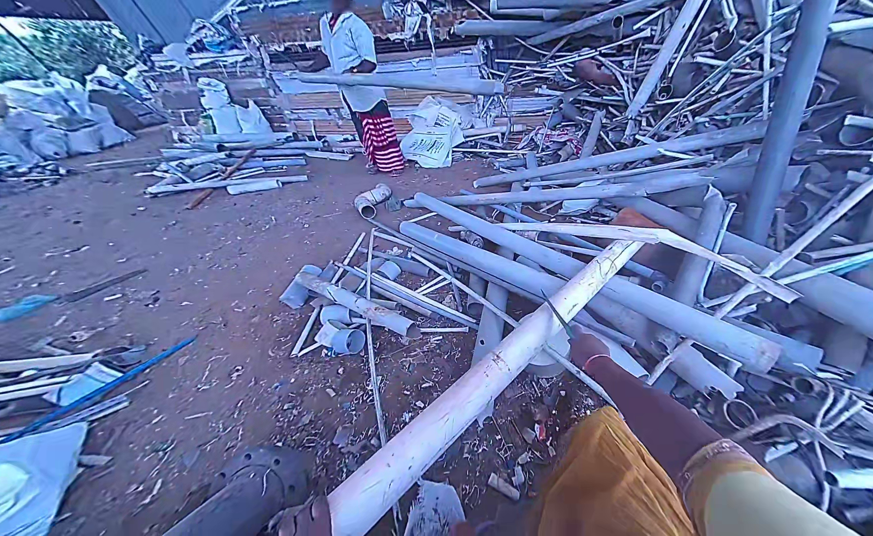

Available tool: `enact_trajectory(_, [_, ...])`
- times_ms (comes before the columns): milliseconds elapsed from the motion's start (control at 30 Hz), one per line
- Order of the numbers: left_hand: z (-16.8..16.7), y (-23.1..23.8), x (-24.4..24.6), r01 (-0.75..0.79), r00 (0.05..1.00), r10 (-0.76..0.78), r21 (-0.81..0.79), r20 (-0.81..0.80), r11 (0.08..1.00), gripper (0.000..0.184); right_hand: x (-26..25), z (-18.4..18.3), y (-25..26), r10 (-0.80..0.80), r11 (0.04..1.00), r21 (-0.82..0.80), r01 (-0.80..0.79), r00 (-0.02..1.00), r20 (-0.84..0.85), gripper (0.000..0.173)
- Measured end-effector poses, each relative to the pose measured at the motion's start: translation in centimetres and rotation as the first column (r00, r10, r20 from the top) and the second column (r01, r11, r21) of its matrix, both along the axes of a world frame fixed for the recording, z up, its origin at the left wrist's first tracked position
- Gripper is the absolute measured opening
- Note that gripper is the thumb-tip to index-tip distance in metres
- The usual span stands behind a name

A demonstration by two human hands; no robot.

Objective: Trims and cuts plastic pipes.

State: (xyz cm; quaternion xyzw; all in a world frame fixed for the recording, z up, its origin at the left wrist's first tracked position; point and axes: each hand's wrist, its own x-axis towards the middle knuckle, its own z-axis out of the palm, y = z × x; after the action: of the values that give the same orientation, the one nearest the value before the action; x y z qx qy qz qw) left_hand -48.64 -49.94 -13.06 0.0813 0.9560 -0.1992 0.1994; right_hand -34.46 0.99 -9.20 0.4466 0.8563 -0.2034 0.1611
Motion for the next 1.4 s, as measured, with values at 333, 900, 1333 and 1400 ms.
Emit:
enact_trajectory(333, [-1.4, -0.5, -0.7, -0.067, 0.998, 0.067, 0.111, 0.0, 0.992, 0.105, 1.3, -3.4, -1.1, -0.038, 0.994, -0.1, 0.033, 0.998, -0.05, 0.051])
enact_trajectory(900, [0.1, 1.0, -0.5, -0.124, 0.991, 0.116, 0.121, 0.069, 0.985, 0.105, -2.8, 2.6, -24.4, 0.687, 0.708, -0.253, -0.66, 0.726, 0.03, 0.056])
enact_trajectory(1333, [0.2, 0.8, -1.5, -0.098, 0.994, 0.09, 0.159, 0.055, 0.982, 0.103, -5.2, 3.5, -25.5, 0.669, 0.741, -0.202, -0.641, 0.731, 0.135, 0.085])
enact_trajectory(1400, [0.2, 0.8, -1.4, -0.091, 0.995, 0.082, 0.161, 0.063, 0.983, 0.103, -5.4, 2.8, -25.2, 0.695, 0.716, -0.196, -0.67, 0.711, 0.105, 0.087])
